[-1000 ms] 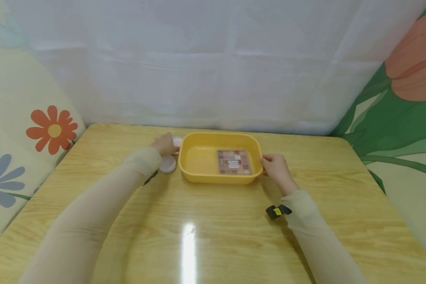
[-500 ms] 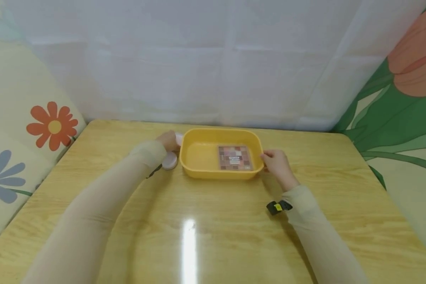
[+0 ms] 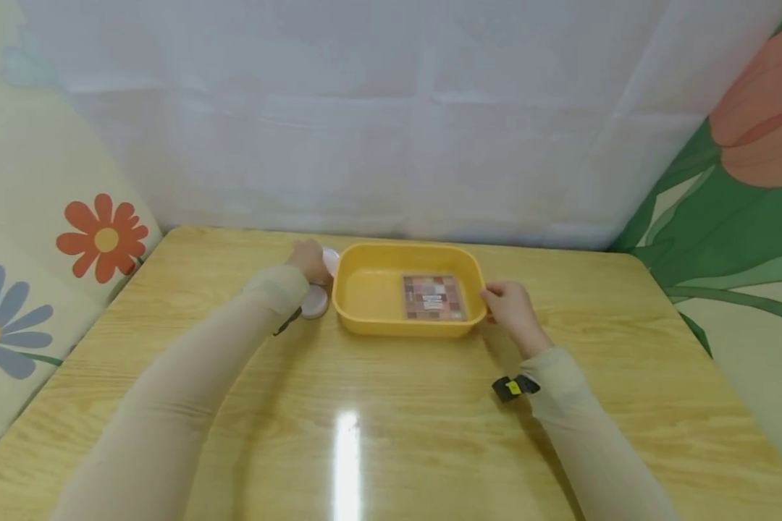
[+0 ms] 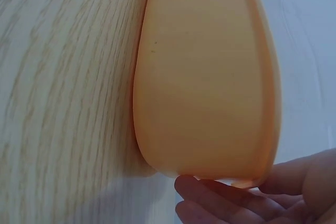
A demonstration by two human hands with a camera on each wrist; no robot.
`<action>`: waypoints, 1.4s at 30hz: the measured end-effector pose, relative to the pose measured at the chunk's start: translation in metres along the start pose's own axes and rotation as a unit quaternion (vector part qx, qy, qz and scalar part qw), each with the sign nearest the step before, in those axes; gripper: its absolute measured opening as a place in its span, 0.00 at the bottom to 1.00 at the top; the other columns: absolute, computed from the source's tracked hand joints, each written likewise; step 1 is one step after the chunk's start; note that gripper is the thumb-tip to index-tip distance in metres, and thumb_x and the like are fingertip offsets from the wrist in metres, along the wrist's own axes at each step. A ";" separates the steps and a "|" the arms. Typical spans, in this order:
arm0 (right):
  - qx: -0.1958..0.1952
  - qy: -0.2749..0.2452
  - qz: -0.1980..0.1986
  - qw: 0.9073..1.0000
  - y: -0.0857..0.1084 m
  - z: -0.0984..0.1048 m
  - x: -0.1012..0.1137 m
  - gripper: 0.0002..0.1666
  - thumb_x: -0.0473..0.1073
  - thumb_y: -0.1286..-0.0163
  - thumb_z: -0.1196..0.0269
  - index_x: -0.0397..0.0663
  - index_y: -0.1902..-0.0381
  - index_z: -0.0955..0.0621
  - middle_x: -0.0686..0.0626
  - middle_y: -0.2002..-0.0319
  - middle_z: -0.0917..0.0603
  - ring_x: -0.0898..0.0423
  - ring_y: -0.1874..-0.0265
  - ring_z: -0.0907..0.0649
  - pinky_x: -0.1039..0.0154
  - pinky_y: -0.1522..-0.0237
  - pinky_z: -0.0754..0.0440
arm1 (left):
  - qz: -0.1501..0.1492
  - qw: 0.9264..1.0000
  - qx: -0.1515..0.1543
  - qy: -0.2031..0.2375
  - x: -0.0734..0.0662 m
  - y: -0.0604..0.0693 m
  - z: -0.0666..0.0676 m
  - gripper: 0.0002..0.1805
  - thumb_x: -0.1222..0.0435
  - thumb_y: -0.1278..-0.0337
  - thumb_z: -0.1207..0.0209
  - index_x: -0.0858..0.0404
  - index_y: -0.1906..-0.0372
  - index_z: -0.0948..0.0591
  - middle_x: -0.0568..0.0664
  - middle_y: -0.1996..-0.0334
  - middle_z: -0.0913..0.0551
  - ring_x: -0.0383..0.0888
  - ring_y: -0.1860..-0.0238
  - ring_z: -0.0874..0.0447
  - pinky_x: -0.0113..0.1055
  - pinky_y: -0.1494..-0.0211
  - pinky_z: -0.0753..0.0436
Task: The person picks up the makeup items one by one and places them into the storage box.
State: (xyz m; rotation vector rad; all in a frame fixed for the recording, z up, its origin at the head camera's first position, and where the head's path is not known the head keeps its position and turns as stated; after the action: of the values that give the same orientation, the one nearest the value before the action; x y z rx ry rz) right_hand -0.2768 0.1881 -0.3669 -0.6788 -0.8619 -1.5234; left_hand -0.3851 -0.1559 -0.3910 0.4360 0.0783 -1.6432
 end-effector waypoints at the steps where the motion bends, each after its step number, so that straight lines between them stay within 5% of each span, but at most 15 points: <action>1: -0.001 -0.001 0.000 1.000 0.000 0.000 0.000 0.22 0.34 0.25 0.51 0.21 0.41 0.29 0.26 0.48 0.23 0.52 0.66 0.19 0.58 0.62 0.14 | -0.005 1.000 -0.006 0.003 -0.001 0.000 0.000 0.32 0.63 0.60 0.33 0.82 0.51 0.26 0.70 0.51 0.25 0.61 0.50 0.29 0.49 0.44 0.23; 5: 0.000 -0.005 0.005 1.000 0.001 -0.001 0.000 0.21 0.34 0.25 0.51 0.20 0.41 0.28 0.26 0.49 0.22 0.54 0.68 0.19 0.57 0.61 0.14 | -0.015 0.999 -0.033 0.026 -0.005 0.004 0.002 0.24 0.67 0.58 0.36 0.81 0.56 0.25 0.68 0.56 0.23 0.60 0.55 0.24 0.48 0.46 0.21; 12: -0.001 -0.005 0.006 1.000 0.000 -0.002 -0.002 0.21 0.34 0.25 0.51 0.21 0.41 0.28 0.26 0.49 0.22 0.56 0.71 0.20 0.60 0.64 0.15 | -0.053 0.995 -0.080 0.031 -0.017 0.019 0.014 0.26 0.65 0.60 0.32 0.82 0.59 0.25 0.70 0.62 0.22 0.63 0.57 0.23 0.51 0.48 0.20; 15: -0.002 -0.006 0.005 1.000 0.000 -0.001 -0.003 0.21 0.34 0.25 0.51 0.21 0.41 0.28 0.26 0.48 0.22 0.56 0.71 0.20 0.59 0.63 0.15 | -0.041 0.991 -0.085 0.091 -0.012 0.015 0.018 0.24 0.70 0.63 0.32 0.81 0.57 0.23 0.70 0.60 0.20 0.63 0.55 0.22 0.51 0.46 0.21; 19: -0.005 -0.007 0.004 1.000 0.001 0.000 -0.003 0.21 0.34 0.25 0.51 0.21 0.41 0.28 0.26 0.48 0.22 0.56 0.70 0.20 0.56 0.60 0.15 | -0.009 0.977 -0.073 0.199 0.013 -0.009 0.011 0.26 0.73 0.65 0.32 0.78 0.53 0.23 0.67 0.57 0.20 0.58 0.56 0.23 0.48 0.49 0.21; 24: -0.007 -0.003 0.005 1.000 0.001 0.000 -0.003 0.21 0.34 0.24 0.52 0.21 0.41 0.29 0.26 0.48 0.22 0.53 0.68 0.20 0.54 0.59 0.15 | 0.010 0.947 -0.037 0.319 0.049 -0.036 -0.003 0.19 0.72 0.55 0.33 0.78 0.56 0.21 0.64 0.62 0.19 0.53 0.65 0.19 0.40 0.59 0.15; 28: -0.006 0.000 0.005 1.000 0.001 -0.001 -0.003 0.22 0.34 0.24 0.52 0.21 0.41 0.29 0.26 0.48 0.22 0.52 0.67 0.19 0.54 0.59 0.15 | 0.019 0.901 -0.029 0.432 0.080 -0.068 -0.020 0.14 0.72 0.50 0.35 0.80 0.62 0.22 0.62 0.66 0.18 0.50 0.68 0.17 0.35 0.64 0.14; 31: -0.006 0.001 0.007 1.000 0.001 -0.001 -0.002 0.21 0.34 0.25 0.52 0.20 0.41 0.28 0.26 0.49 0.22 0.53 0.68 0.19 0.55 0.60 0.15 | 0.066 0.867 -0.019 0.494 0.064 -0.042 -0.009 0.14 0.76 0.43 0.40 0.80 0.53 0.24 0.63 0.58 0.21 0.52 0.59 0.18 0.38 0.54 0.15; 32: -0.006 0.002 0.009 1.000 0.001 -0.001 -0.002 0.21 0.34 0.25 0.52 0.20 0.42 0.28 0.26 0.49 0.22 0.54 0.69 0.20 0.55 0.60 0.15 | 0.071 0.863 -0.018 0.500 0.057 -0.032 -0.004 0.15 0.77 0.42 0.42 0.81 0.51 0.25 0.63 0.58 0.22 0.52 0.58 0.19 0.38 0.52 0.15; 34: -0.008 0.003 0.011 1.000 0.002 -0.001 -0.001 0.21 0.34 0.25 0.52 0.20 0.42 0.28 0.26 0.49 0.22 0.56 0.70 0.20 0.55 0.61 0.14 | 0.077 0.864 -0.016 0.498 0.040 -0.006 0.009 0.16 0.79 0.41 0.45 0.83 0.49 0.27 0.64 0.57 0.23 0.52 0.58 0.21 0.38 0.50 0.16; 36: -0.009 0.005 0.012 1.000 0.002 -0.001 -0.001 0.21 0.34 0.25 0.52 0.20 0.42 0.28 0.26 0.49 0.22 0.56 0.71 0.20 0.55 0.61 0.14 | 0.073 0.870 -0.015 0.488 0.043 -0.007 0.009 0.15 0.79 0.40 0.46 0.83 0.50 0.26 0.64 0.58 0.23 0.52 0.58 0.21 0.37 0.51 0.16; 39: -0.008 0.006 0.015 1.000 0.002 -0.001 -0.001 0.21 0.34 0.25 0.52 0.20 0.42 0.28 0.26 0.49 0.22 0.56 0.70 0.20 0.56 0.61 0.14 | 0.049 0.864 -0.029 0.500 0.071 -0.035 -0.003 0.07 0.79 0.48 0.43 0.79 0.62 0.22 0.61 0.66 0.20 0.49 0.66 0.19 0.35 0.61 0.14; 40: -0.008 0.006 0.016 1.000 0.002 -0.001 -0.001 0.21 0.34 0.25 0.51 0.20 0.42 0.28 0.26 0.49 0.22 0.56 0.70 0.20 0.57 0.62 0.14 | 0.034 0.854 -0.033 0.518 0.087 -0.052 -0.012 0.06 0.79 0.51 0.41 0.78 0.65 0.21 0.60 0.68 0.20 0.48 0.68 0.19 0.35 0.64 0.14; 41: -0.007 0.005 0.017 1.000 0.001 -0.001 -0.001 0.21 0.34 0.25 0.51 0.20 0.42 0.28 0.26 0.50 0.22 0.56 0.70 0.20 0.57 0.62 0.15 | 0.011 0.865 -0.037 0.500 0.095 -0.062 -0.015 0.04 0.79 0.53 0.40 0.75 0.69 0.21 0.58 0.71 0.20 0.47 0.70 0.19 0.33 0.66 0.14; 42: -0.008 0.005 0.019 1.000 0.001 -0.001 -0.001 0.21 0.34 0.25 0.51 0.20 0.43 0.27 0.27 0.50 0.22 0.56 0.71 0.20 0.57 0.63 0.15 | 0.008 0.888 -0.044 0.457 0.098 -0.065 -0.015 0.03 0.78 0.51 0.39 0.73 0.69 0.20 0.57 0.70 0.19 0.47 0.69 0.19 0.33 0.64 0.15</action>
State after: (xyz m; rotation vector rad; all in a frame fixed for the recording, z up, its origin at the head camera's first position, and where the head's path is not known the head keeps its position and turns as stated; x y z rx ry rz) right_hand -0.2754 0.1880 -0.3678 -0.6951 -0.8266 -1.4998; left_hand -0.4500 -0.2351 -0.4501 1.1062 0.8461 -1.2844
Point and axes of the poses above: each hand's wrist, its own y-axis away from the middle knuckle, its own z-axis out of the back of the hand, x = y × z, the point moved 6 cm from there along -y, towards the middle knuckle
